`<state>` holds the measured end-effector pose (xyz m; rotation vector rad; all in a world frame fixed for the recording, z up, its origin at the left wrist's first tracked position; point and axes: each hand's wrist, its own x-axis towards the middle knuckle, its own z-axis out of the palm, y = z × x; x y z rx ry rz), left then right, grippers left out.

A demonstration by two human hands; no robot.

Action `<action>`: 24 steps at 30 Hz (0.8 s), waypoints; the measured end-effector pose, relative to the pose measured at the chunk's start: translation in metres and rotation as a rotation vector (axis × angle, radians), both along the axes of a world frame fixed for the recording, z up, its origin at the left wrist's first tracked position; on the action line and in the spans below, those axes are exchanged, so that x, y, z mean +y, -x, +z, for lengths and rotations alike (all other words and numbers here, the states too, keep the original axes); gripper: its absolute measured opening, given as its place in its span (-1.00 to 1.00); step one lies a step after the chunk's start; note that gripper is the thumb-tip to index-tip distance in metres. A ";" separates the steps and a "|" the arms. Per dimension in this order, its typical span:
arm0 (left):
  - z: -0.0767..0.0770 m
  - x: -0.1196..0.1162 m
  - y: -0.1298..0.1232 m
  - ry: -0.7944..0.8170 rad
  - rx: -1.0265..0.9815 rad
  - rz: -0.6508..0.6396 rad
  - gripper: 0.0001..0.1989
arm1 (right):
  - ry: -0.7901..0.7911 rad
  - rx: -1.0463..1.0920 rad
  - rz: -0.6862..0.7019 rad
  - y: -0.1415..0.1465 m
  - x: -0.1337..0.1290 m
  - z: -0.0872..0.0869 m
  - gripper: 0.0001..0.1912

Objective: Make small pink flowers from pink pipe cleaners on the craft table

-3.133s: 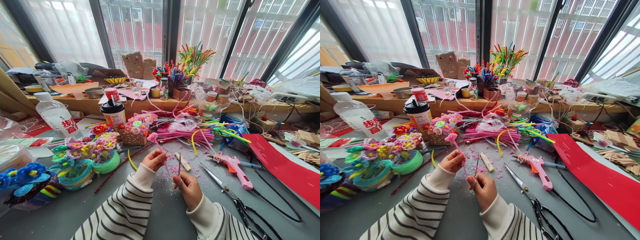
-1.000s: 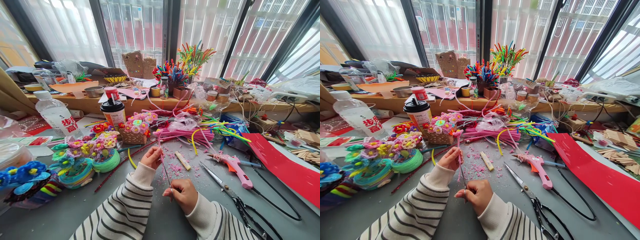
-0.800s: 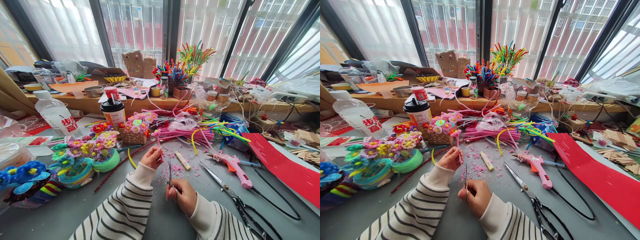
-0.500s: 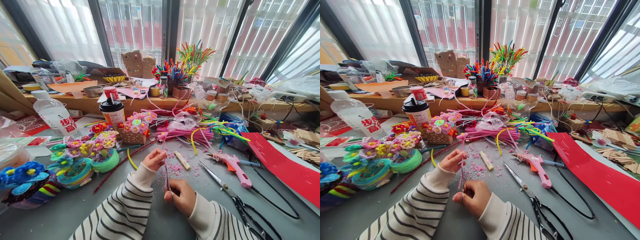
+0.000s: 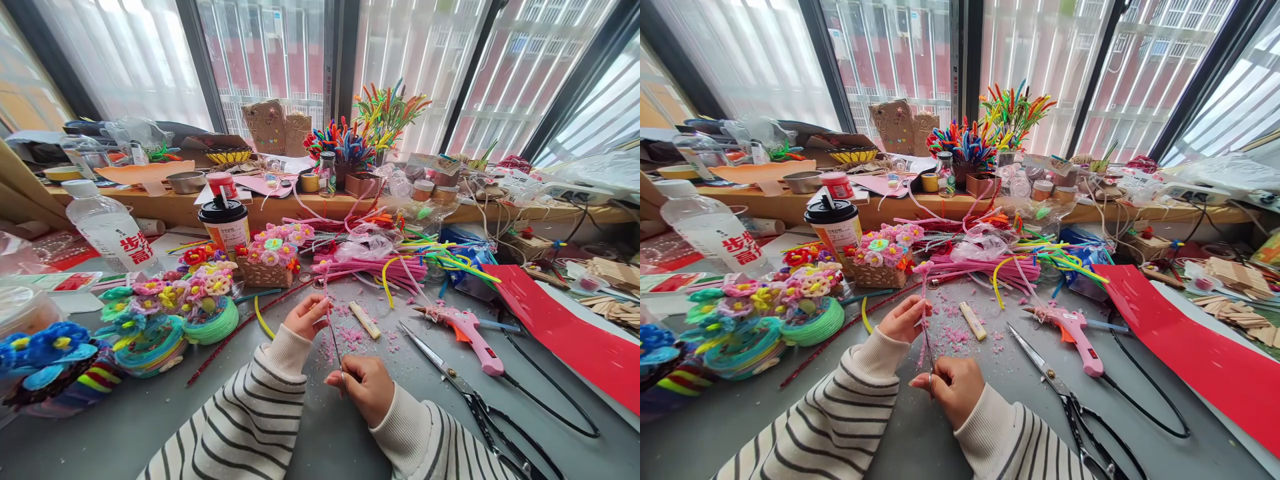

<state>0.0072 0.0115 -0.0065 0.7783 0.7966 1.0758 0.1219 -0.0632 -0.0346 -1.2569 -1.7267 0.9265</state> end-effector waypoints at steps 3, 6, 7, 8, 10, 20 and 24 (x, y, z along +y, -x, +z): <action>0.000 -0.001 -0.001 -0.002 0.003 -0.016 -0.75 | -0.024 -0.019 -0.026 -0.001 0.000 0.000 -0.62; 0.001 -0.001 -0.001 -0.010 0.008 -0.026 -0.74 | -0.029 -0.015 -0.036 -0.001 0.000 -0.001 -0.61; 0.001 -0.001 -0.001 -0.012 0.012 -0.024 -0.75 | -0.026 -0.008 -0.030 -0.001 0.000 -0.001 -0.61; 0.001 -0.001 -0.001 -0.013 0.013 -0.019 -0.75 | -0.021 0.001 -0.021 -0.001 0.000 -0.002 -0.61; 0.001 0.000 0.000 -0.014 0.002 -0.005 -0.75 | -0.010 0.018 0.003 -0.001 0.000 -0.003 -0.61; 0.000 0.003 0.006 0.031 -0.109 0.026 -0.76 | 0.025 0.068 0.065 -0.002 -0.003 0.003 -0.42; -0.005 0.007 0.008 0.015 -0.135 0.019 -0.75 | -0.041 0.212 0.071 -0.005 -0.003 0.007 -0.35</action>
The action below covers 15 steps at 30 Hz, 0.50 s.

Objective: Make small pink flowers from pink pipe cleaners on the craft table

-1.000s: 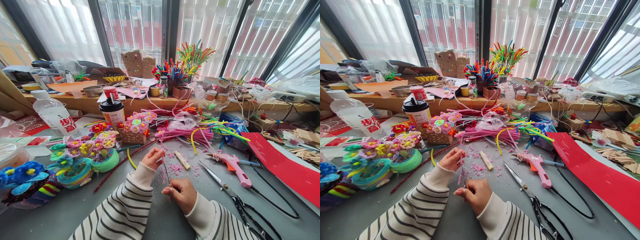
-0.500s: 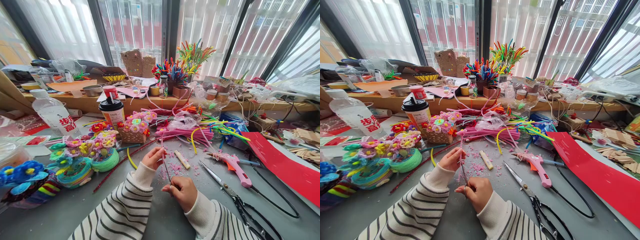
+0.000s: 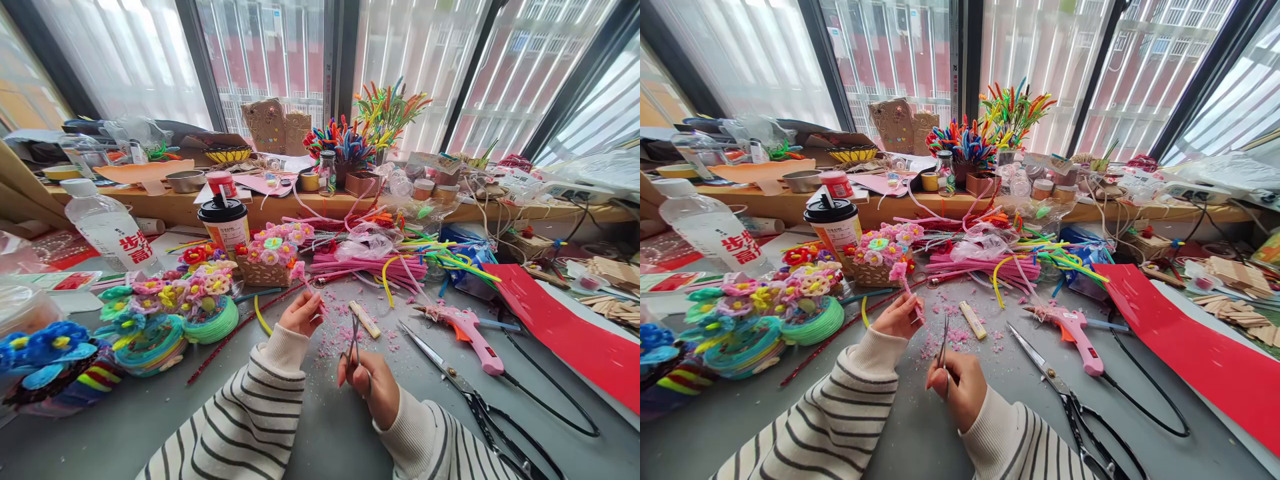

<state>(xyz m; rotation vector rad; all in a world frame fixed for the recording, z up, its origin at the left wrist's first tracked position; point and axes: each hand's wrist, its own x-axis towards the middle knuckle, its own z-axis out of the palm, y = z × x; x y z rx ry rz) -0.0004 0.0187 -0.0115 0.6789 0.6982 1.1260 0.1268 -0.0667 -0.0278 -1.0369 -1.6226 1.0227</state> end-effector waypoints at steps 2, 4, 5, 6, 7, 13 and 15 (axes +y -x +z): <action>-0.001 0.001 0.000 -0.017 -0.003 -0.009 -0.74 | -0.004 0.043 -0.038 -0.002 0.001 0.000 -0.35; -0.001 0.000 -0.001 -0.035 0.004 -0.034 -0.75 | 0.016 0.019 -0.026 -0.002 0.002 -0.002 -0.34; -0.001 -0.001 -0.002 -0.044 0.014 -0.056 -0.75 | 0.030 -0.013 0.001 -0.002 0.002 -0.003 -0.34; 0.000 -0.002 -0.002 -0.055 0.025 -0.081 -0.76 | 0.041 -0.051 0.036 -0.001 0.002 -0.004 -0.33; 0.000 -0.003 -0.003 -0.070 0.036 -0.104 -0.76 | 0.048 -0.089 0.074 0.000 0.002 -0.005 -0.33; 0.003 -0.009 -0.006 -0.118 0.068 -0.172 -0.79 | 0.055 -0.162 0.128 0.004 0.000 -0.007 -0.32; 0.004 -0.010 -0.007 -0.118 0.074 -0.185 -0.79 | 0.063 -0.161 0.125 0.003 0.000 -0.007 -0.33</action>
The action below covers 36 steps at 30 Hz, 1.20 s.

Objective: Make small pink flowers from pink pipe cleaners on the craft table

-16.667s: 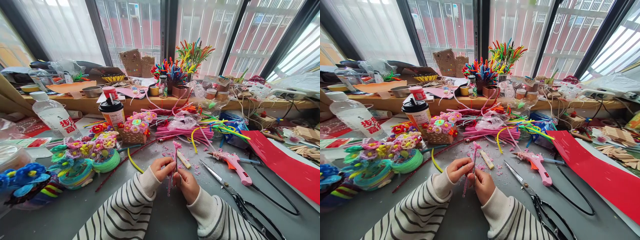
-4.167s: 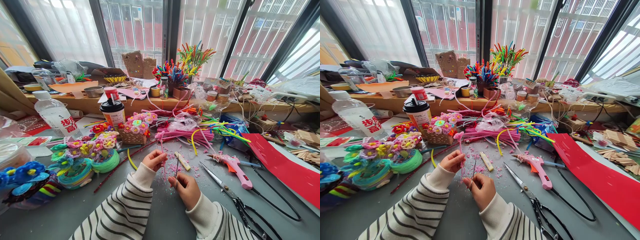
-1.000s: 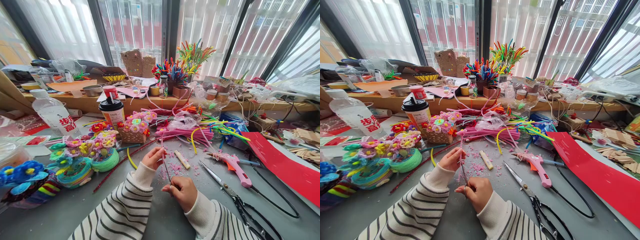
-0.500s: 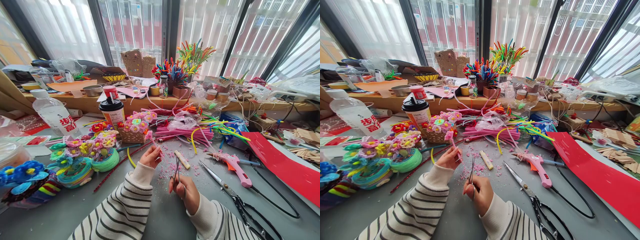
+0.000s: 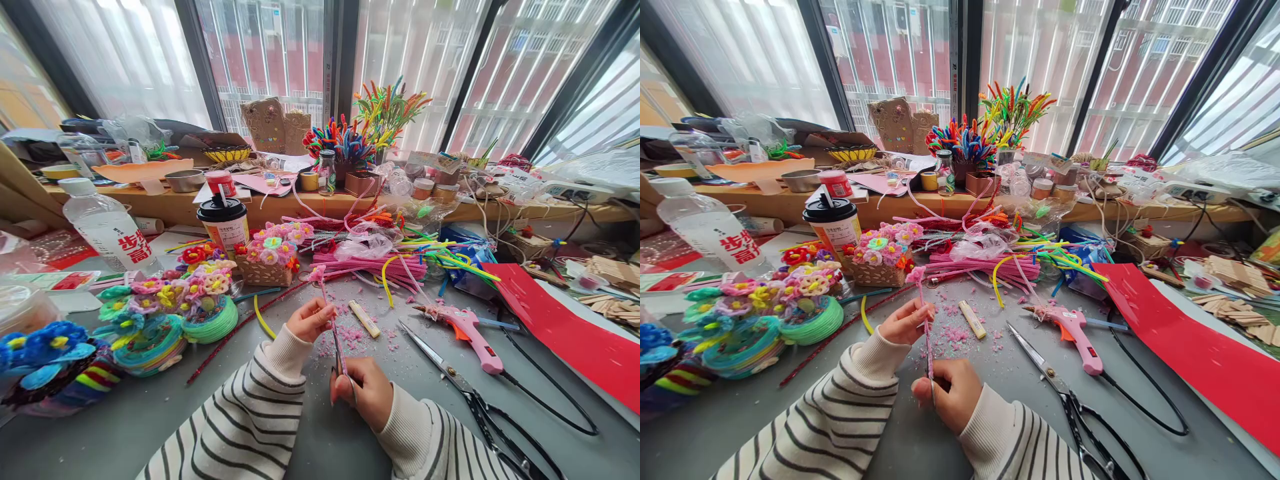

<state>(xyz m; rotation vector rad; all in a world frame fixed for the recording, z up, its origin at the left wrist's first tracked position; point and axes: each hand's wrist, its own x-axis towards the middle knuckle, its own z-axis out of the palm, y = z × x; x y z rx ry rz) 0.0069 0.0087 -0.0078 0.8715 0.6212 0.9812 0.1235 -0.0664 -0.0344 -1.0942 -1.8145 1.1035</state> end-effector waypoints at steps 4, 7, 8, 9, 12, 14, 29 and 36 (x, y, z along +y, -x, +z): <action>0.001 0.000 0.000 0.012 0.020 -0.002 -0.77 | -0.006 -0.033 -0.027 0.000 0.001 0.000 -0.38; 0.001 0.000 0.000 0.019 0.035 0.009 -0.75 | 0.000 -0.063 -0.086 0.000 0.001 0.001 -0.44; 0.001 0.000 0.000 0.026 0.039 0.016 -0.75 | 0.005 -0.068 -0.109 0.000 0.001 0.001 -0.46; 0.002 0.000 0.000 0.034 0.044 0.027 -0.75 | 0.010 -0.067 -0.129 0.001 0.002 0.002 -0.47; 0.002 0.000 0.000 0.045 0.063 0.062 -0.75 | 0.017 -0.049 -0.163 0.001 0.002 0.003 -0.51; 0.002 0.000 -0.001 0.039 0.084 0.082 -0.75 | 0.013 -0.041 -0.181 0.001 0.003 0.003 -0.54; 0.001 -0.012 -0.007 -0.429 0.548 -0.091 -0.74 | -0.037 -0.080 -0.399 -0.006 0.006 0.004 -0.52; 0.007 -0.013 -0.003 -0.380 0.451 -0.226 -0.79 | -0.002 0.114 -0.232 -0.004 0.007 -0.002 -0.42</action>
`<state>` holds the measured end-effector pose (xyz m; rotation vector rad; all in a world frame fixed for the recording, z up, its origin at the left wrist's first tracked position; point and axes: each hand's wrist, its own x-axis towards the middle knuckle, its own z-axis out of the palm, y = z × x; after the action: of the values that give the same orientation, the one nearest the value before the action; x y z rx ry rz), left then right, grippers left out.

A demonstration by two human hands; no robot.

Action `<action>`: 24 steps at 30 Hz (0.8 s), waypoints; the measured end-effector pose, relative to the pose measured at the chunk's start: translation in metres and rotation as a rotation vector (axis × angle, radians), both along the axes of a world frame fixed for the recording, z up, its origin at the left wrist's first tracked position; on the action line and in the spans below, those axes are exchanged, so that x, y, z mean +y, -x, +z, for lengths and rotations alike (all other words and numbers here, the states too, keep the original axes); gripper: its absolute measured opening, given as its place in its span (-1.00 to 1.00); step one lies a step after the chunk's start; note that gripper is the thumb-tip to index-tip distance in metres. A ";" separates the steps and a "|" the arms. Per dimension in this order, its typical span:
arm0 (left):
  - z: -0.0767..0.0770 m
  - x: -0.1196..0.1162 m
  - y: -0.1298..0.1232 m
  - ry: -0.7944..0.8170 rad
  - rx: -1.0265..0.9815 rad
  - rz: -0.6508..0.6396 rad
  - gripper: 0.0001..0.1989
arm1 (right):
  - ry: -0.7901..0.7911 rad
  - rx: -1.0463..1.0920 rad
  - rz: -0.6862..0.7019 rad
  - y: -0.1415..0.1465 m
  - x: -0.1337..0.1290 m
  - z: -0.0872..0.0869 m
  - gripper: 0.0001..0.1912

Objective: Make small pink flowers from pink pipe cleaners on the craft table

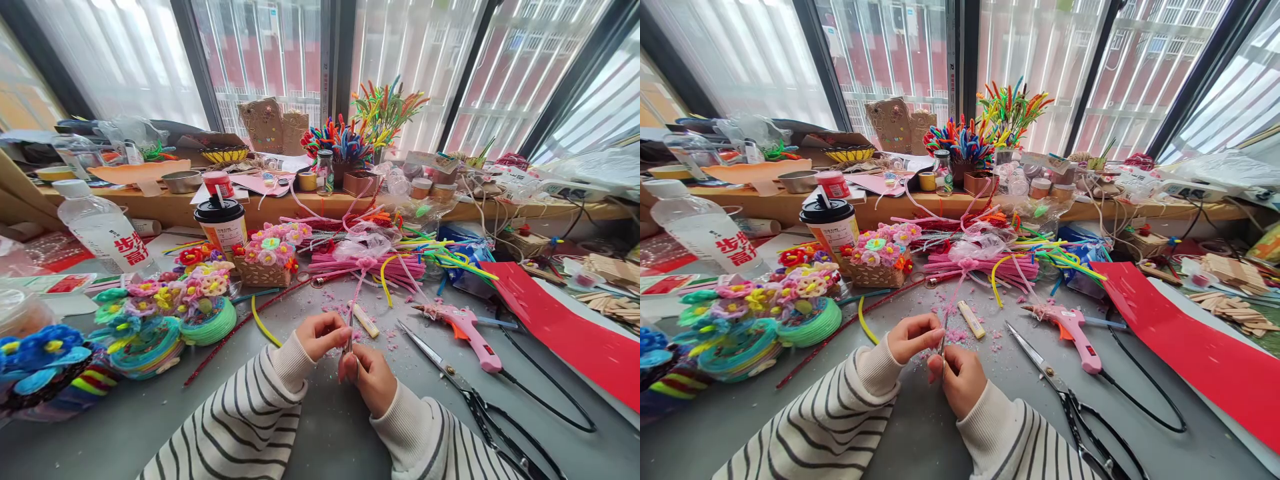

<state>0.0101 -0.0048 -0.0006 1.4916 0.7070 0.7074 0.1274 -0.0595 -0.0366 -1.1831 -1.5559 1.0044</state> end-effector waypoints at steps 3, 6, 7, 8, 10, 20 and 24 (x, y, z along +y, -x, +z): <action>0.003 -0.002 0.000 0.029 -0.032 -0.038 -0.79 | -0.011 0.049 0.053 0.001 0.000 -0.002 -0.37; 0.005 -0.003 -0.001 0.033 -0.038 -0.048 -0.79 | 0.006 0.055 0.090 0.000 -0.001 0.001 -0.36; 0.005 -0.003 -0.001 0.034 -0.035 -0.047 -0.79 | 0.008 0.056 0.103 0.000 -0.001 0.002 -0.36; 0.005 -0.003 -0.001 0.036 -0.029 -0.049 -0.79 | 0.006 0.057 0.114 0.000 -0.001 0.004 -0.35; 0.003 -0.003 -0.001 0.043 -0.020 -0.055 -0.78 | -0.001 0.055 0.125 -0.001 -0.002 0.007 -0.34; -0.002 -0.001 -0.003 0.028 -0.003 -0.033 -0.72 | -0.010 0.064 0.027 -0.003 0.000 0.001 -0.45; -0.003 -0.001 -0.003 0.033 -0.010 0.005 -0.71 | 0.014 0.045 -0.035 -0.003 0.001 -0.002 -0.49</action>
<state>0.0135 -0.0056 -0.0037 1.4552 0.7120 0.7036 0.1306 -0.0588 -0.0384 -1.1861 -1.4903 1.0134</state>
